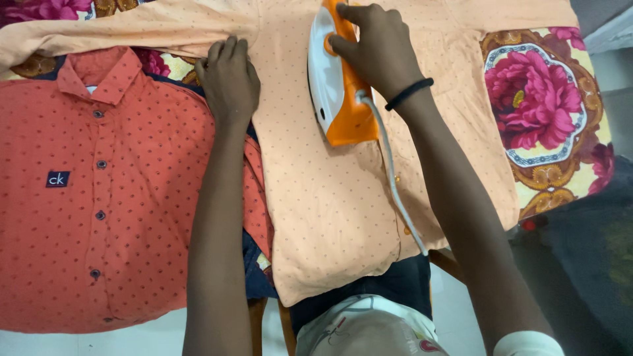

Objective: The person irons a light peach long-sleeved shirt on a floral-patterned ironing board, smoothing the fabric and moving the iron across the front and sleeves. They then switch to an orange long-sleeved shirt, lay it flat, and begin ironing the front panel.

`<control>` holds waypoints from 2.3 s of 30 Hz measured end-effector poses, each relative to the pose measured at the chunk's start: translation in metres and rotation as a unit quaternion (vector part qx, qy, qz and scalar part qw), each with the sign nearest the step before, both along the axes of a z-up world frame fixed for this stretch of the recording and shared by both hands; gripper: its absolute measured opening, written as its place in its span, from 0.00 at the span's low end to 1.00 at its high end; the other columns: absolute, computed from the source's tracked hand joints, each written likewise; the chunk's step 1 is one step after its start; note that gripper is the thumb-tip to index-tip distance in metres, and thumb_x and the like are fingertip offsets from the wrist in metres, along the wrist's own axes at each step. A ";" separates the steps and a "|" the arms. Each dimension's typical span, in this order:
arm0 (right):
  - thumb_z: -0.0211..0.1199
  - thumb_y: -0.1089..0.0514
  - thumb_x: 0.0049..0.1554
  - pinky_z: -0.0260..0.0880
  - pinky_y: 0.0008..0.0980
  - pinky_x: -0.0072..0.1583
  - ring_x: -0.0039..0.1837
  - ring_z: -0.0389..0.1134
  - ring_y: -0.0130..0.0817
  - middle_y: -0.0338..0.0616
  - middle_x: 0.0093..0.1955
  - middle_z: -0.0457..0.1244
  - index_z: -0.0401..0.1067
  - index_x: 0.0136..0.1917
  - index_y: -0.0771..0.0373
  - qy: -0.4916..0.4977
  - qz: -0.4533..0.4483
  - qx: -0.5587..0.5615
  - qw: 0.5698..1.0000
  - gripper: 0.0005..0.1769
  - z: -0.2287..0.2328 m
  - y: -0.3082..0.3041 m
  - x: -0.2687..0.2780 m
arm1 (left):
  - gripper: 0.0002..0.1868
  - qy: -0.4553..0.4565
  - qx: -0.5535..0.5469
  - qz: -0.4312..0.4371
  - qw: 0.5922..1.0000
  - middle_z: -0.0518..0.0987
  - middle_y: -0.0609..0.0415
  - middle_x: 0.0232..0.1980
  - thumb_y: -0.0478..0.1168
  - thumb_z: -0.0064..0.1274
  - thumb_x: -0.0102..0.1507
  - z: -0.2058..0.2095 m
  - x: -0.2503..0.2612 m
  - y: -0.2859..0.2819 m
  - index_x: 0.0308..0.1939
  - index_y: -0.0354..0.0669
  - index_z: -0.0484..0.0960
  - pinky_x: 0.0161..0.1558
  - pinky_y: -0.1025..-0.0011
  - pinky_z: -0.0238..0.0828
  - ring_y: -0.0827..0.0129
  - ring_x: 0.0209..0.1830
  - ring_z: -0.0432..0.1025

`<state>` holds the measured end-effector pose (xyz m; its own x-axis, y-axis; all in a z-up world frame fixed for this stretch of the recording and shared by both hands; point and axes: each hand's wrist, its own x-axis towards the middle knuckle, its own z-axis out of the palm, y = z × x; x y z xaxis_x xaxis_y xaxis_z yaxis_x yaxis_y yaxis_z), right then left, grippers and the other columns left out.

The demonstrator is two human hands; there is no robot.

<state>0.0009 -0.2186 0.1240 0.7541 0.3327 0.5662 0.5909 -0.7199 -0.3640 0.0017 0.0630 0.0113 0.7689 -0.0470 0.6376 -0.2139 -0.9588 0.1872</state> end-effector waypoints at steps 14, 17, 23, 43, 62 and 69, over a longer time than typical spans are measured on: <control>0.68 0.46 0.54 0.70 0.39 0.38 0.31 0.70 0.44 0.55 0.27 0.65 0.74 0.68 0.53 0.245 -0.108 0.007 0.963 0.29 0.066 -0.016 -0.265 | 0.13 -0.001 0.021 -0.015 1.000 0.79 0.49 0.61 0.37 0.53 0.69 -0.006 0.006 0.005 0.57 0.40 0.81 0.60 0.46 0.58 0.54 0.64 0.68; 0.71 0.51 0.50 0.69 0.37 0.35 0.27 0.69 0.40 0.53 0.28 0.66 0.76 0.65 0.52 0.299 -0.082 0.024 0.950 0.28 0.072 -0.033 -0.320 | 0.12 0.003 0.032 -0.024 0.999 0.79 0.47 0.63 0.38 0.53 0.70 -0.013 0.006 0.010 0.56 0.40 0.81 0.61 0.43 0.57 0.54 0.65 0.69; 0.72 0.59 0.44 0.67 0.34 0.37 0.31 0.69 0.40 0.54 0.30 0.65 0.80 0.62 0.57 0.314 -0.058 0.030 0.947 0.29 0.068 -0.073 -0.385 | 0.19 -0.002 0.091 0.007 0.996 0.69 0.35 0.74 0.38 0.55 0.67 -0.005 0.013 0.003 0.62 0.40 0.80 0.67 0.38 0.51 0.44 0.69 0.63; 0.75 0.55 0.50 0.62 0.26 0.35 0.29 0.58 0.18 0.40 0.26 0.63 0.77 0.65 0.55 0.204 -0.241 0.094 0.944 0.29 0.061 -0.192 -0.262 | 0.34 0.152 -0.004 -0.217 0.964 0.56 0.38 0.80 0.64 0.44 0.69 0.016 -0.010 -0.279 0.75 0.53 0.68 0.76 0.40 0.36 0.47 0.81 0.47; 0.71 0.45 0.56 0.67 0.36 0.41 0.34 0.67 0.34 0.45 0.32 0.65 0.69 0.75 0.48 0.204 -0.213 -0.016 0.955 0.35 0.049 -0.228 -0.095 | 0.33 0.144 -0.024 -0.219 0.965 0.57 0.38 0.80 0.62 0.46 0.68 0.024 -0.019 -0.274 0.74 0.53 0.70 0.75 0.39 0.37 0.46 0.81 0.48; 0.69 0.42 0.56 0.65 0.42 0.40 0.30 0.64 0.41 0.52 0.29 0.62 0.69 0.75 0.43 0.251 -0.264 -0.088 0.927 0.35 0.068 -0.221 -0.147 | 0.33 0.145 -0.013 -0.217 0.965 0.57 0.38 0.79 0.62 0.45 0.69 0.023 -0.017 -0.276 0.74 0.53 0.69 0.74 0.39 0.38 0.46 0.81 0.48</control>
<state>-0.1463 -0.4396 0.1921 0.9919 -0.1047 0.0714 -0.0737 -0.9348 -0.3474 -0.0154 -0.2129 0.0345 0.8267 -0.3910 0.4046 -0.5290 -0.7851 0.3221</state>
